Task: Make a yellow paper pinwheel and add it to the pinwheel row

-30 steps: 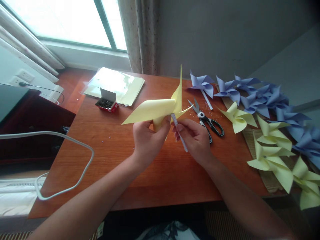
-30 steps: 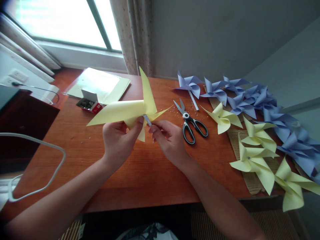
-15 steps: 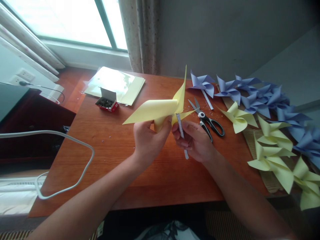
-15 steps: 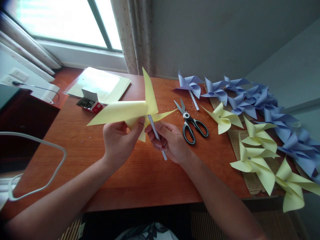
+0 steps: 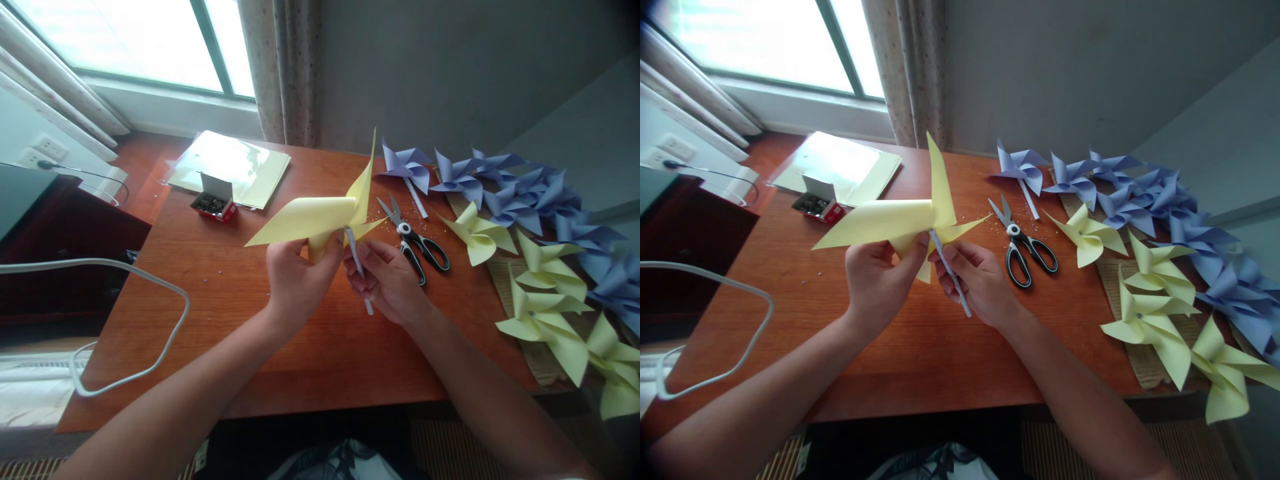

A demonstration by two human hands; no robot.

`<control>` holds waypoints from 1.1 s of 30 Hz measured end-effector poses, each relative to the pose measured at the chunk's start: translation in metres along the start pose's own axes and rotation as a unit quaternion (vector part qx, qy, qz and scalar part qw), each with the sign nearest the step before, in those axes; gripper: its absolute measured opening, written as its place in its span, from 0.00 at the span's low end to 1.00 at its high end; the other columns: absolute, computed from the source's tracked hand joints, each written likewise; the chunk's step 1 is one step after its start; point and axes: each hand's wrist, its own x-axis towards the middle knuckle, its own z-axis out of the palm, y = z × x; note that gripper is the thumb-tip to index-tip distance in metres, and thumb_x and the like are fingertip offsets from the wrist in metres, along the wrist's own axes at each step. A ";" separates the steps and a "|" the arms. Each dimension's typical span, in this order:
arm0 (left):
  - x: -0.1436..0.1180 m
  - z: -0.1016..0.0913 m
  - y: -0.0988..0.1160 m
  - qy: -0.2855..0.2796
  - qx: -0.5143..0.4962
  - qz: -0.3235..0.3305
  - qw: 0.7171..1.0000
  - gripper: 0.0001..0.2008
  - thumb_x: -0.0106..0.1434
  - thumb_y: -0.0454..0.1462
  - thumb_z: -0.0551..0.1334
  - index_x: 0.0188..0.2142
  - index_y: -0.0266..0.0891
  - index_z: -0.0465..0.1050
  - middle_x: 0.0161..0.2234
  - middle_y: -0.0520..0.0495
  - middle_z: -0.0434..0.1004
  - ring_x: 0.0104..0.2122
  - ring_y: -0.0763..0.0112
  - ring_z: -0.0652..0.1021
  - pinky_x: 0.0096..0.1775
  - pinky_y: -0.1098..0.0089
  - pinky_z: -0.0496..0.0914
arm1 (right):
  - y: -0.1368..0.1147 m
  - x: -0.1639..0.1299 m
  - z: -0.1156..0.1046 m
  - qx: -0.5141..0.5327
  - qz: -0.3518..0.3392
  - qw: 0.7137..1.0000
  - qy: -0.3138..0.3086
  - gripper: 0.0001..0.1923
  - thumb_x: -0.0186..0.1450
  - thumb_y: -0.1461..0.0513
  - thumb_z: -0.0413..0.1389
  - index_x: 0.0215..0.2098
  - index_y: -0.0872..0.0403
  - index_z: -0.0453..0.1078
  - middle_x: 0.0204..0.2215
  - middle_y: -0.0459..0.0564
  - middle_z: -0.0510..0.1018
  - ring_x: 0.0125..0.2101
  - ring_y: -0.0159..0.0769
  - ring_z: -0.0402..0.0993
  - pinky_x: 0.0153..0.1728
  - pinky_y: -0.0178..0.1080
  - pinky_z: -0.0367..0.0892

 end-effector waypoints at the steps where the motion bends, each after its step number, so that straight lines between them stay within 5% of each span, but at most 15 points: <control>1: 0.000 0.000 0.000 0.000 -0.001 0.002 1.000 0.06 0.61 0.38 0.66 0.30 0.37 0.80 0.31 0.48 0.84 0.33 0.64 0.81 0.43 0.67 0.75 | 0.001 0.000 0.000 -0.004 -0.007 1.000 0.001 0.17 0.61 0.48 0.65 0.34 0.53 0.75 0.22 0.42 0.70 0.17 0.26 0.62 0.14 0.30 0.55; 13: 0.001 0.000 0.001 0.002 0.017 -0.001 1.000 0.08 0.59 0.38 0.66 0.26 0.36 0.78 0.27 0.48 0.81 0.28 0.66 0.78 0.38 0.68 0.73 | 0.006 -0.001 -0.001 -0.087 -0.111 0.990 0.019 0.11 0.65 0.52 0.63 0.35 0.52 0.75 0.25 0.42 0.74 0.20 0.28 0.69 0.18 0.31 0.67; 22: -0.001 -0.001 0.002 -0.008 -0.016 -0.005 1.000 0.06 0.59 0.37 0.68 0.31 0.35 0.81 0.32 0.46 0.84 0.33 0.63 0.81 0.43 0.66 0.74 | 0.002 -0.006 -0.001 -0.312 -0.272 0.907 0.078 0.03 0.67 0.61 0.61 0.38 0.51 0.77 0.31 0.45 0.74 0.25 0.28 0.72 0.24 0.33 0.73; 33: -0.001 0.002 -0.002 -0.051 -0.120 -0.037 0.991 0.07 0.61 0.38 0.67 0.34 0.36 0.81 0.36 0.45 0.84 0.42 0.59 0.81 0.50 0.64 0.74 | 0.000 -0.004 -0.003 -0.370 -0.299 0.871 0.118 0.03 0.67 0.61 0.61 0.35 0.51 0.76 0.28 0.44 0.73 0.26 0.29 0.71 0.26 0.34 0.69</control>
